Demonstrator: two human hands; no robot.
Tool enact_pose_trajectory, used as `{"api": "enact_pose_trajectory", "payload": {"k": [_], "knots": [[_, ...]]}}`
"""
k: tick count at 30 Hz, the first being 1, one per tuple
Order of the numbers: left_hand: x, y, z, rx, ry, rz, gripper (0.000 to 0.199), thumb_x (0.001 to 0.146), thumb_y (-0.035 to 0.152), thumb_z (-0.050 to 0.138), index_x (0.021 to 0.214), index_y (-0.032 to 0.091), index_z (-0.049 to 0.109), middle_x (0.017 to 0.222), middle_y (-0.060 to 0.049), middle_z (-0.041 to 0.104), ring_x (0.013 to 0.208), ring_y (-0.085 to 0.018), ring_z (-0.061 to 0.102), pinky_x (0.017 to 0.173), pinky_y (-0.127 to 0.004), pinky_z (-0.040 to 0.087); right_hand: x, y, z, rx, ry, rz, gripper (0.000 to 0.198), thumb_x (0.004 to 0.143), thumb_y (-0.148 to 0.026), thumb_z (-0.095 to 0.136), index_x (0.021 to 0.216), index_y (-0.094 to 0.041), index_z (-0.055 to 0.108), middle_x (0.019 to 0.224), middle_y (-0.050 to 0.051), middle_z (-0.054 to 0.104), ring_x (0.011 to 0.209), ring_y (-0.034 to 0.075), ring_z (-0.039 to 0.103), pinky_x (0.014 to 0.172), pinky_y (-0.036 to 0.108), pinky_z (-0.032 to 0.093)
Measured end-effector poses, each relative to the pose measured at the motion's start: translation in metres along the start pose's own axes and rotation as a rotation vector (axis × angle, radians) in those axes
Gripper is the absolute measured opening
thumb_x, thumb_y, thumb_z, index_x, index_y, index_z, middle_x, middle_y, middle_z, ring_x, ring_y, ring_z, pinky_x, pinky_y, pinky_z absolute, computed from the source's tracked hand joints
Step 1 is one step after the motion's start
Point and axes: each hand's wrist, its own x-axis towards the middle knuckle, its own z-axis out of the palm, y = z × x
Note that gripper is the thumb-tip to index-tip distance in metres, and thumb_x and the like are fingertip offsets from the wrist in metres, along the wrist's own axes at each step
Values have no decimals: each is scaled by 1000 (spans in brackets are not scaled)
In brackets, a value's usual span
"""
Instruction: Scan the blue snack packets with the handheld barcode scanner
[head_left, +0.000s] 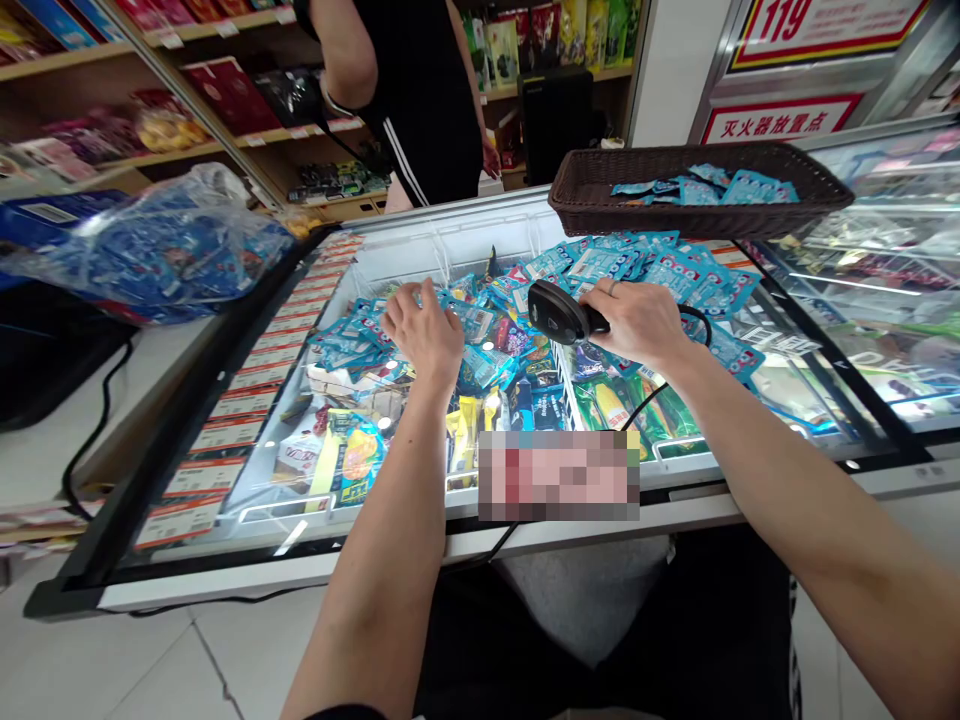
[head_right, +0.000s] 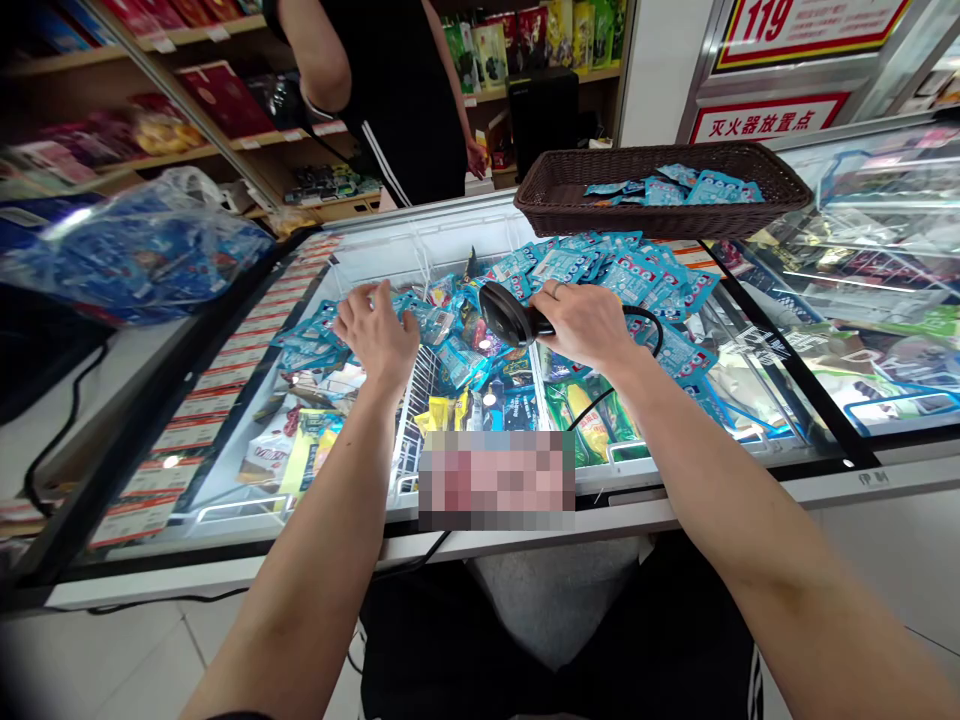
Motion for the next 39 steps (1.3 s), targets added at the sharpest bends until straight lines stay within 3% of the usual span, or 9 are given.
{"api": "enact_pose_trajectory", "payload": {"k": [4, 7, 14, 21, 24, 29, 31, 34, 39], "knots": [[-7, 15, 3, 15, -231, 299, 37, 87, 38, 49, 122, 29, 57, 127, -8, 56, 120, -31, 46, 101, -52, 34, 0, 1, 0, -10, -2, 7, 31, 88, -37, 47, 107, -20, 64, 93, 7, 66, 81, 21, 58, 61, 31, 25], [-8, 14, 9, 24, -365, 323, 30, 91, 34, 42, 109, 29, 65, 117, -7, 61, 113, -30, 50, 95, -49, 38, 0, 2, -1, -14, -15, 20, 31, 88, -37, 47, 107, -19, 63, 94, 7, 65, 81, 21, 57, 61, 31, 25], [-2, -10, 14, 43, -322, 223, 38, 91, 21, 35, 116, 28, 63, 118, -9, 63, 115, -28, 52, 101, -51, 34, 0, 7, -2, -6, -51, 66, 32, 87, -36, 48, 111, -20, 62, 98, 8, 65, 81, 21, 57, 61, 30, 25], [-7, 18, 25, -136, -456, 502, 45, 95, 26, 31, 138, 24, 44, 143, -4, 48, 135, -19, 39, 110, -43, 33, -1, 9, 0, -34, -39, 70, 33, 87, -40, 48, 111, -21, 62, 97, 7, 65, 80, 21, 58, 59, 30, 23], [-8, 24, 25, -179, -507, 578, 42, 96, 33, 31, 131, 24, 52, 136, -5, 56, 130, -20, 46, 106, -43, 36, -1, 8, 0, -31, -35, 65, 33, 87, -40, 48, 110, -21, 63, 95, 7, 65, 79, 21, 58, 59, 30, 23], [-7, 30, 14, -156, -416, 558, 39, 94, 42, 36, 89, 21, 69, 88, -8, 69, 97, -25, 60, 92, -46, 41, 0, 7, -1, -21, -41, 64, 31, 86, -37, 49, 108, -20, 63, 93, 7, 66, 78, 20, 58, 59, 30, 24], [-7, 31, 13, -179, -397, 542, 37, 94, 40, 37, 89, 22, 69, 84, -8, 67, 93, -24, 60, 90, -45, 42, 0, 7, -1, -24, -38, 64, 31, 85, -37, 49, 107, -20, 63, 93, 7, 66, 78, 20, 58, 59, 30, 24], [-8, 28, 18, -242, -369, 505, 33, 94, 37, 39, 110, 23, 64, 103, -9, 66, 102, -23, 58, 94, -43, 42, 0, 7, -1, -24, -22, 62, 30, 86, -37, 48, 106, -20, 63, 93, 7, 66, 78, 20, 58, 58, 30, 24], [-7, 15, 34, -261, -374, 351, 46, 95, 39, 36, 135, 18, 47, 139, -14, 49, 132, -25, 42, 108, -44, 35, -1, 7, -1, -21, -17, 50, 30, 86, -38, 48, 106, -21, 64, 92, 6, 66, 77, 20, 58, 58, 30, 23]]}}
